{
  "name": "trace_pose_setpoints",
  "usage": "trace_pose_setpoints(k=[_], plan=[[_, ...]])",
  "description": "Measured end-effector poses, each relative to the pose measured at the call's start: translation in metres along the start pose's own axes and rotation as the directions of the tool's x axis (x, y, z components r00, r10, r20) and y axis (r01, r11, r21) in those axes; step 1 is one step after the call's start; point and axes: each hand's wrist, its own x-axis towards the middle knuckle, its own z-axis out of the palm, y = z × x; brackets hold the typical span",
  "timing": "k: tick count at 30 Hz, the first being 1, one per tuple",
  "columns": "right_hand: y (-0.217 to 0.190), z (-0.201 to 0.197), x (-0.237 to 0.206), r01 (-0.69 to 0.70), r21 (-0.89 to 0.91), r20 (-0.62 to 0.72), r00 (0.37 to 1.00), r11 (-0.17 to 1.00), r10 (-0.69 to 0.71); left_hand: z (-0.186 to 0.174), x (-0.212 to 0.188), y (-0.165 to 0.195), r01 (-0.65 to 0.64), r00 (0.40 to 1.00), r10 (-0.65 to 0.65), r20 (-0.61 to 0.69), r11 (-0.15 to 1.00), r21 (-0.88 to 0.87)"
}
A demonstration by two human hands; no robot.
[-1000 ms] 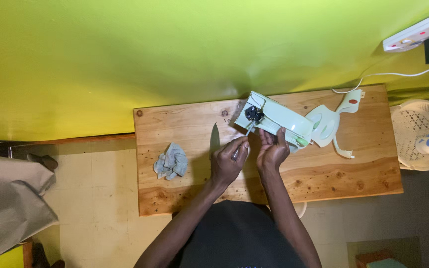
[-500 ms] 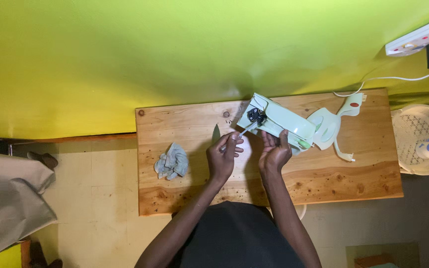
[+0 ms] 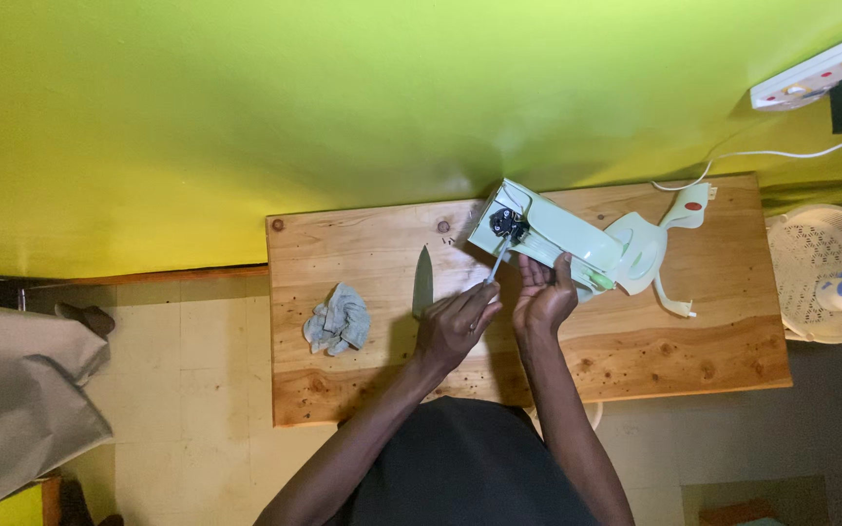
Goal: The person services a small white electric appliance on a wooden table. They hold the appliance body steady and use a screwdriver to unscrew and remove a dark component from its base, then work the part and reposition the appliance while continuing to drive screws with the screwdriver.
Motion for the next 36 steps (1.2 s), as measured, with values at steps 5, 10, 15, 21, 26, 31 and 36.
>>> trace_pose_setpoints(k=[5,10,15,21,26,31,36], plan=[[-0.001,-0.003,0.001,0.004,-0.018,0.019,1.000,1.000,-0.004,-0.003,0.006,-0.001,-0.041,0.997,0.039,0.059,0.999,0.025],[0.003,-0.003,0.000,-0.014,-0.029,-0.009,1.000,0.999,0.014,-0.014,0.013,0.006,0.050,0.998,-0.052,-0.018,0.994,-0.098],[0.003,0.000,0.000,-0.012,-0.044,-0.013,1.000,0.999,0.012,-0.018,0.023,0.011,0.085,0.996,-0.083,0.035,0.994,-0.063],[0.002,0.001,-0.003,-0.013,-0.040,-0.016,1.000,0.999,0.012,-0.021,0.026,0.018,0.118,0.993,-0.116,0.030,0.988,-0.102],[0.000,0.000,-0.003,-0.003,-0.059,-0.021,1.000,0.998,0.002,-0.024,0.030,0.015,0.163,0.966,-0.145,0.212,0.984,-0.074],[0.000,-0.001,0.003,0.025,-0.064,-0.018,1.000,0.998,-0.026,-0.024,0.027,0.005,0.042,0.931,-0.084,0.354,0.991,0.126],[-0.005,-0.003,0.006,0.029,-0.086,-0.049,0.998,0.996,-0.034,-0.023,0.025,-0.018,0.598,0.798,-0.408,0.443,0.628,-0.499]])
